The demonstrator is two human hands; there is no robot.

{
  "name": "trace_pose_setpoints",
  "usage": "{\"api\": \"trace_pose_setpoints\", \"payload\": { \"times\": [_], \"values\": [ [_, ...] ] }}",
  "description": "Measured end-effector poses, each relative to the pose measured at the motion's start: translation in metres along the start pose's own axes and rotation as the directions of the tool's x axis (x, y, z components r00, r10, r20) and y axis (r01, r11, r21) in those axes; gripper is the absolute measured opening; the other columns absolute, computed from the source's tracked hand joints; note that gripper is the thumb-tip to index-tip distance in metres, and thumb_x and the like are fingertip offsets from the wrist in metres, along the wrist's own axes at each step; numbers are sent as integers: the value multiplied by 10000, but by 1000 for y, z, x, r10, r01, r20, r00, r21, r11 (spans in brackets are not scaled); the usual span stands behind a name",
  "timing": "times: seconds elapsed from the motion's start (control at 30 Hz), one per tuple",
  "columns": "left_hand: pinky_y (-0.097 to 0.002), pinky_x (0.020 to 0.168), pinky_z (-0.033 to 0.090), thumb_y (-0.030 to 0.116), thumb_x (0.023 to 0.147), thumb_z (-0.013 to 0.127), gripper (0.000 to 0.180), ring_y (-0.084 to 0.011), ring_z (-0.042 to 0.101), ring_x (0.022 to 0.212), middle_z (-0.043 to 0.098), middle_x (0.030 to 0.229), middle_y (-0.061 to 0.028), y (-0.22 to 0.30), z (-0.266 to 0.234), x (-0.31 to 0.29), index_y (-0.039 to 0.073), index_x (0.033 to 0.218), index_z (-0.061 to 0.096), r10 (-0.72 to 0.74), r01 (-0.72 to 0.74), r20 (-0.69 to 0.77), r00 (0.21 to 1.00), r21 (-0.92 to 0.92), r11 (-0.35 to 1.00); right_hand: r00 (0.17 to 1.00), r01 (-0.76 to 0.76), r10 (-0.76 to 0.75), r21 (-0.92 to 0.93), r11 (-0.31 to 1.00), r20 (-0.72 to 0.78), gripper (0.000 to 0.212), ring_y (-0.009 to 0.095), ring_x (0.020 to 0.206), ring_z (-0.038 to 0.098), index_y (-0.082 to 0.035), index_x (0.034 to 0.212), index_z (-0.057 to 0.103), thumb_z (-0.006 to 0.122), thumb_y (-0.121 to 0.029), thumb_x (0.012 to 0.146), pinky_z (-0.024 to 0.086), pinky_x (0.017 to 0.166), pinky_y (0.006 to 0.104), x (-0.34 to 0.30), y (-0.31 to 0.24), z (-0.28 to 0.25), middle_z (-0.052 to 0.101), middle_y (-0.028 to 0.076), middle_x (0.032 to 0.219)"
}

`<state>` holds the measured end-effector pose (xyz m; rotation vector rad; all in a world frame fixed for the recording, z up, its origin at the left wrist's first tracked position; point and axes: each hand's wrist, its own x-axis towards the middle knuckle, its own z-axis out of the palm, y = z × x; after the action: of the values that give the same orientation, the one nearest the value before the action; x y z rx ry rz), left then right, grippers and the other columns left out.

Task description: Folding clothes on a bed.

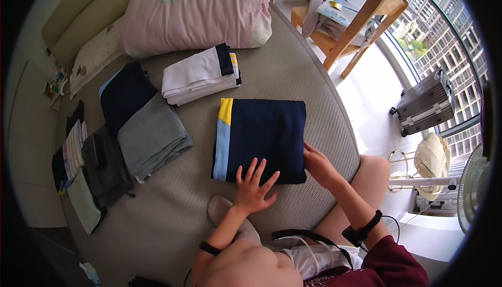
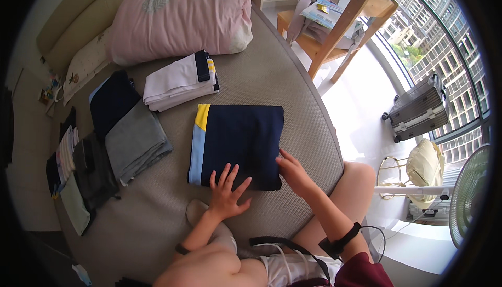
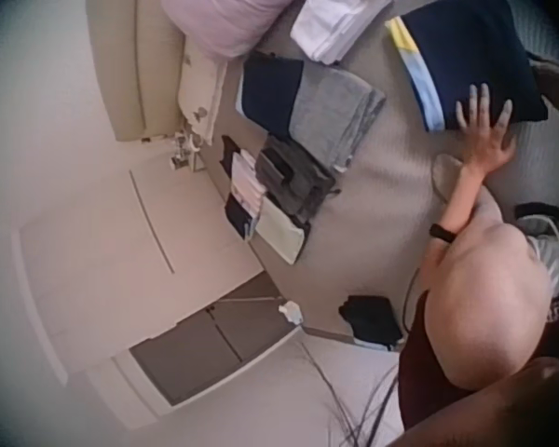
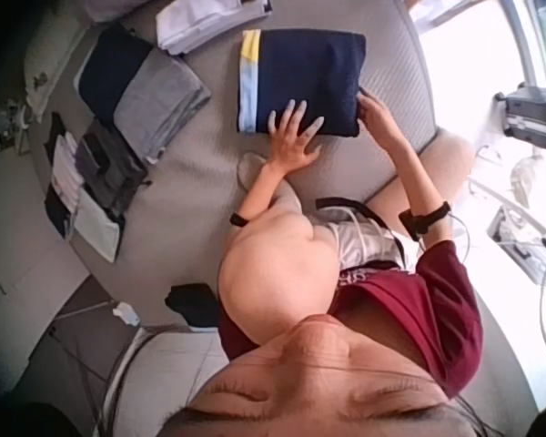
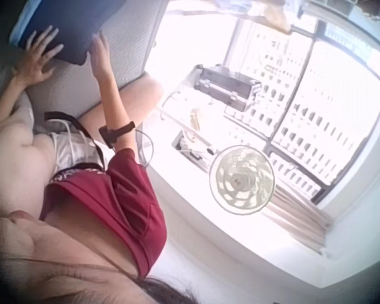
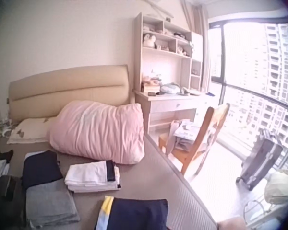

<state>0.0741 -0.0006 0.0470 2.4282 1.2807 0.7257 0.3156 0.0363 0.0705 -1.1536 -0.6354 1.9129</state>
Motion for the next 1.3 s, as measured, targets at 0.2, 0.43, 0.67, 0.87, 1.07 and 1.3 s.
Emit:
{"api": "trace_pose_setpoints", "payload": {
  "times": [0.2,0.43,0.67,0.87,1.07,1.3],
  "values": [
    [-587,1041,140,222,728,625,609,-332,238,1357,289,1461,-134,20,10,36,300,1309,462,310,-313,75,948,35,949,962,-43,3,-139,989,-274,708,286,1155,514,84,1390,241,583,-281,888,412,965,382,47,-43,11,493,216,1269],
    [-599,1043,172,172,769,569,316,-270,313,1321,448,1331,-77,35,10,79,152,1084,585,402,-482,388,830,136,865,916,-114,-68,-420,900,-395,692,275,943,633,125,1326,323,632,-271,850,528,761,347,80,-61,25,576,235,1111],
    [-565,1041,245,134,737,560,83,-172,551,991,577,752,9,45,31,82,103,699,626,564,-622,365,741,55,781,950,-134,4,-393,910,-314,533,291,986,615,128,1243,415,590,-227,886,512,832,382,123,-64,-10,576,233,1120],
    [-510,1052,261,150,756,552,71,-172,560,966,588,798,0,40,37,81,128,743,618,576,-613,336,745,5,790,929,-154,80,-182,971,-360,541,320,1154,518,83,1295,391,553,-265,914,431,958,433,116,-69,14,478,241,1274],
    [-517,1043,263,165,755,595,259,-227,453,1194,562,1127,-63,23,8,65,145,1013,618,434,-429,33,900,-93,898,982,-180,177,-43,983,-66,601,261,1079,559,77,1265,421,541,-396,914,461,920,404,93,-49,-24,527,203,1223],
    [-441,933,375,66,796,559,413,-326,472,1062,474,1165,-169,-51,-32,-2,64,1199,470,-492,452,-377,785,-195,870,909,-404,403,-13,915,102,515,220,1097,550,59,1275,414,624,-186,873,429,970,359,24,-15,-10,544,141,1206]
  ]
}}
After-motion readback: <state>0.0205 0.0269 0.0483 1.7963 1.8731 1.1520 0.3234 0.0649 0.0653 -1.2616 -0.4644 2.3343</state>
